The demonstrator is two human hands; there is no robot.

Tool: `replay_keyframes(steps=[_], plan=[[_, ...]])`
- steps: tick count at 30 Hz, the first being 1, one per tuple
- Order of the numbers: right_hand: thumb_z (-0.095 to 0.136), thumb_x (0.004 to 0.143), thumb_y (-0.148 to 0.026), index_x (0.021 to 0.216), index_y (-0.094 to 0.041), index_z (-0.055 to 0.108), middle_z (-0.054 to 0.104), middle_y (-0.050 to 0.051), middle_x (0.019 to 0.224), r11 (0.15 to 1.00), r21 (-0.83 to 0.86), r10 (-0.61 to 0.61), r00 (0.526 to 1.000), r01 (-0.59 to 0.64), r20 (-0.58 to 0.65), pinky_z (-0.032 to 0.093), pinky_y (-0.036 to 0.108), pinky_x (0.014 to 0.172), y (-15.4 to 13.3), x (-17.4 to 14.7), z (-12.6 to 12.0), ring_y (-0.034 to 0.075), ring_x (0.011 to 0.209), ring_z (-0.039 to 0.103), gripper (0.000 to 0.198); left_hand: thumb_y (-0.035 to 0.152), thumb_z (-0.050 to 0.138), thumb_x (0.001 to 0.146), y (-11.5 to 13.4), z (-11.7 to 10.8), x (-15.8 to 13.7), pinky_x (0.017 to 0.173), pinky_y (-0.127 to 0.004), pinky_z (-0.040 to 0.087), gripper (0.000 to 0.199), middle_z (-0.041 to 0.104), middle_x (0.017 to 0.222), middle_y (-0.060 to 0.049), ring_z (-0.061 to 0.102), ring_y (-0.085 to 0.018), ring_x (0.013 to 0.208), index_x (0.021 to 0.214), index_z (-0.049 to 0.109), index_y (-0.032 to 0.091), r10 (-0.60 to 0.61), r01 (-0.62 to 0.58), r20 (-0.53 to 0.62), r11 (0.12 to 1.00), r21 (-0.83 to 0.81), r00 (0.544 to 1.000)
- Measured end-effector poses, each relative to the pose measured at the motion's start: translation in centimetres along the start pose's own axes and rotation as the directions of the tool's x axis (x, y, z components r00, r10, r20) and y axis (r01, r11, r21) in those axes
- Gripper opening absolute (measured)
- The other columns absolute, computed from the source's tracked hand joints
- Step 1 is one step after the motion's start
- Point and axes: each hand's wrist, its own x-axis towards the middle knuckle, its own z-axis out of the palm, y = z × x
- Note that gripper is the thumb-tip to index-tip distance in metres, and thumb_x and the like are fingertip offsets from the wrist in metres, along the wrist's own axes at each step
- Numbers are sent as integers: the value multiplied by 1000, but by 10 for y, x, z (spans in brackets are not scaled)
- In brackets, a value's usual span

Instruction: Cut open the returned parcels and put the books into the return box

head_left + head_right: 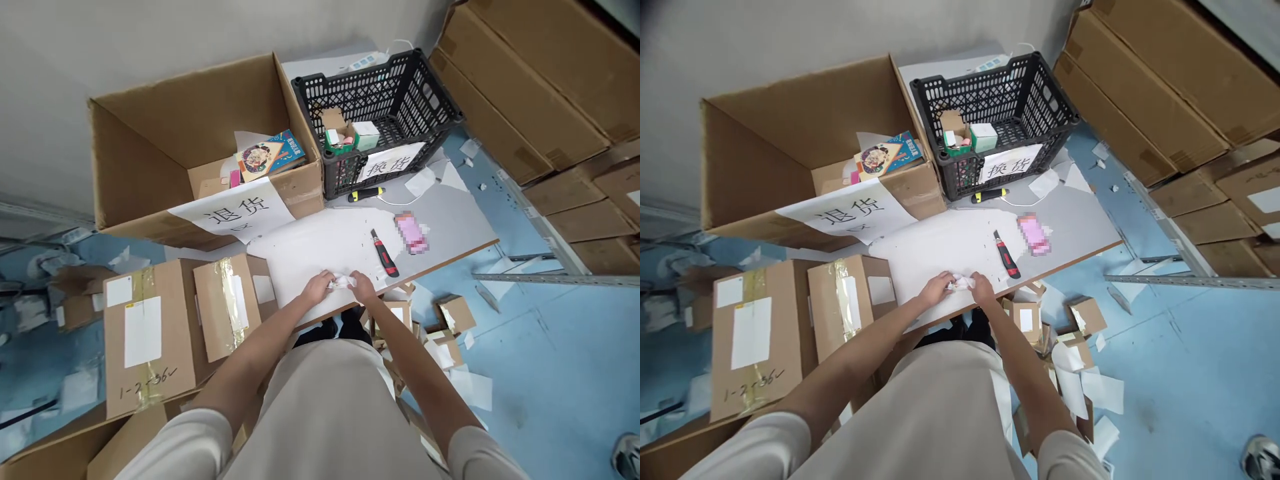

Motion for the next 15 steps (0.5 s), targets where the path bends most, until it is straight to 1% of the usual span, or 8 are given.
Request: replay_keyframes(steps=[3,5,8,10,11,13,14,15], plan=[[49,80,-13,105,-16,58,57,12,103,995,-1,104,991,-104,-85,44,33,84,31,-45,-17,23,93,56,27,17,63,73,29,26,4,85,-30,45,29,56,102,-4,58,-18,89,101,60,22,122,-118,33,986,-116,992],[48,76,-9,103,-16,59,55,12,105,981,19,190,959,-191,-209,44,32,83,61,-86,-29,22,92,56,30,16,66,70,55,52,9,87,-32,45,34,57,104,-5,58,-20,93,103,60,20,238,-216,77,951,-222,968],[50,68,-5,96,-16,61,55,11,104,941,53,326,858,-333,-398,44,32,86,107,-151,-40,23,94,56,32,10,67,66,99,99,15,94,-36,44,42,59,111,-10,57,-25,106,106,62,19,417,-341,170,873,-348,893],[49,69,-6,95,-16,61,56,11,100,894,66,424,791,-443,-442,44,35,87,132,-188,-40,24,95,57,31,4,64,64,124,127,15,99,-39,41,50,57,122,-12,52,-27,117,113,61,19,502,-379,215,818,-432,838],[48,71,-8,98,-16,60,56,12,102,862,75,477,754,-501,-451,44,36,87,141,-203,-39,25,96,58,31,2,62,64,134,139,14,100,-39,40,56,53,129,-13,49,-28,121,118,58,18,525,-371,233,793,-483,819],[51,73,-15,111,-15,56,51,17,116,783,96,582,667,-615,-466,45,39,86,156,-227,-33,29,102,58,38,2,60,64,147,155,10,97,-37,43,70,45,139,-14,48,-29,123,131,48,18,536,-317,266,757,-572,801],[55,72,-18,120,-15,50,44,20,126,749,103,616,631,-654,-471,45,41,86,161,-235,-30,32,107,56,48,4,60,64,151,158,8,95,-36,46,76,42,141,-14,50,-29,121,136,41,17,531,-287,280,748,-598,800],[59,71,-22,127,-15,44,34,23,135,738,105,627,619,-667,-474,44,42,87,164,-241,-27,34,113,53,59,6,61,64,153,159,6,92,-36,48,80,40,143,-14,52,-30,119,140,36,17,524,-266,290,745,-612,801]])
